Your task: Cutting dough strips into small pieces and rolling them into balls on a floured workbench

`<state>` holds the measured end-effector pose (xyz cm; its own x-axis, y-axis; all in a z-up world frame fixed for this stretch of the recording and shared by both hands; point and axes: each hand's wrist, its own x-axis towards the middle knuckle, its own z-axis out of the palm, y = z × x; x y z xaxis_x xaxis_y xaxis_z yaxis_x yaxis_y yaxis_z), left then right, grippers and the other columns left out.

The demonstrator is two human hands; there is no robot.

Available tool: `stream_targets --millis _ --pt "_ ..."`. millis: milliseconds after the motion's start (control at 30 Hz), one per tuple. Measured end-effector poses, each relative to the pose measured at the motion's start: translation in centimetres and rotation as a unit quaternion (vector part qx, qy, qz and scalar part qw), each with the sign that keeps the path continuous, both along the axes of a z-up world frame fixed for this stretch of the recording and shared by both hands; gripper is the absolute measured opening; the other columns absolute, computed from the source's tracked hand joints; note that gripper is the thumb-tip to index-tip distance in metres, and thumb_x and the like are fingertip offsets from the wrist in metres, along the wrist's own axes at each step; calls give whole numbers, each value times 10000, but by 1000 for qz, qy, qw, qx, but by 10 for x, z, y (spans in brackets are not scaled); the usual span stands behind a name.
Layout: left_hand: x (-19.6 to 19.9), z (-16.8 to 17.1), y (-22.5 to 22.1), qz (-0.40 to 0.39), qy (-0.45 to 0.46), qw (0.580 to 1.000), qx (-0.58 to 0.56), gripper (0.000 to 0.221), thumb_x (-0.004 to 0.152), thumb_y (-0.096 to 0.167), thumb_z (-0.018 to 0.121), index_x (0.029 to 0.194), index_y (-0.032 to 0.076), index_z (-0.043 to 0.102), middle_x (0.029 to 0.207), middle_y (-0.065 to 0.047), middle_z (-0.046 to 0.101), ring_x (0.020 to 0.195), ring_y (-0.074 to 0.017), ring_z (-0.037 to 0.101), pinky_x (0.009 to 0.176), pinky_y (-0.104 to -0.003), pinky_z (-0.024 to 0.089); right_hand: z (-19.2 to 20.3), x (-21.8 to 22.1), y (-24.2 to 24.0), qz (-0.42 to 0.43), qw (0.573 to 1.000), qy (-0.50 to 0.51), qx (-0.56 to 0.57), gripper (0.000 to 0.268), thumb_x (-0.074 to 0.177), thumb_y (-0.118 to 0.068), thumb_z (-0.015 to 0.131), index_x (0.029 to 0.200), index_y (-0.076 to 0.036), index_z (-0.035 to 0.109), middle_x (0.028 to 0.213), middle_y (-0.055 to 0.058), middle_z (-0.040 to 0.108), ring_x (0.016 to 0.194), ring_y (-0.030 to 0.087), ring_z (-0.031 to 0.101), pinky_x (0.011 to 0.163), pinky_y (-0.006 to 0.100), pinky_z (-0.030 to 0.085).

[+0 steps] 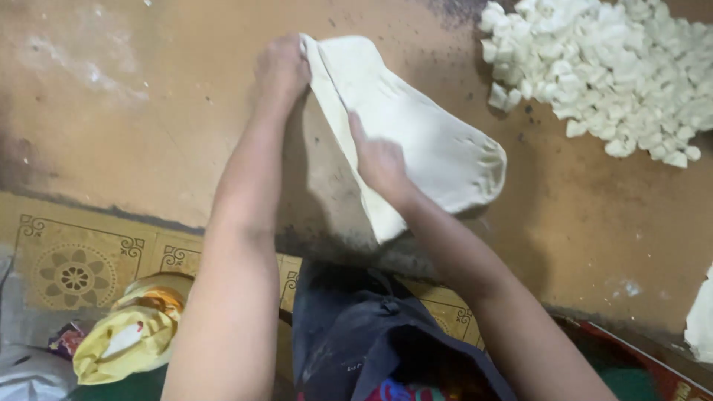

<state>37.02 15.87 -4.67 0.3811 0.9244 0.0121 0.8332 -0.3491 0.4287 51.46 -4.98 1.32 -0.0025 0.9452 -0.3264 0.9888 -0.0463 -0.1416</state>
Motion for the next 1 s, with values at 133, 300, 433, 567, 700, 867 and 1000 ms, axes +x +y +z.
stream_targets --millis 133,300,433,567,700,867,1000 --pt "12 49 -56 46 1 998 -53 159 933 140 496 1064 80 565 1052 -221 662 966 -465 594 776 -566 457 30 22 -173 -21 986 27 -161 862 911 30 477 1634 -134 37 746 123 677 568 270 637 513 426 529" --pt "16 66 -168 13 -108 993 43 184 967 175 513 1052 11 502 1066 -221 559 946 -463 561 731 -581 452 46 58 -329 -12 956 23 -292 944 939 -68 520 1657 -204 -79 538 -25 579 420 97 432 387 267 297" --pt "-22 92 -265 90 -117 987 -64 307 961 216 688 1148 4 566 1068 -218 629 1050 -433 643 840 -569 533 96 89 -384 78 981 53 -169 707 927 -42 492 1585 -153 260 715 178 709 609 282 715 564 347 551" --pt "-77 41 -295 148 -128 980 -49 338 1006 319 665 997 0 553 855 -225 632 840 -489 664 721 -589 486 78 91 -313 -86 970 229 10 703 1011 -110 378 1659 -233 132 742 259 701 538 395 659 494 459 505" --pt "-95 -17 -292 62 -99 977 179 233 983 308 694 964 81 649 744 -128 614 721 -335 682 633 -405 543 100 41 -131 -71 987 144 -12 566 1043 -141 393 1596 -156 277 1373 303 584 995 527 681 811 656 528" --pt "-90 -21 -292 67 -107 978 166 286 945 360 714 855 130 571 699 -46 542 683 -256 654 602 -340 531 -19 14 94 -71 996 44 -20 782 963 -89 472 1617 -258 78 1120 278 711 1056 425 720 858 605 550" --pt "-93 -2 -292 68 -105 978 169 314 946 356 714 804 122 559 681 -75 543 657 -299 648 587 -386 526 -14 14 100 -55 997 44 -40 722 1016 -144 434 1615 -251 45 1163 295 691 1099 438 699 877 616 528"
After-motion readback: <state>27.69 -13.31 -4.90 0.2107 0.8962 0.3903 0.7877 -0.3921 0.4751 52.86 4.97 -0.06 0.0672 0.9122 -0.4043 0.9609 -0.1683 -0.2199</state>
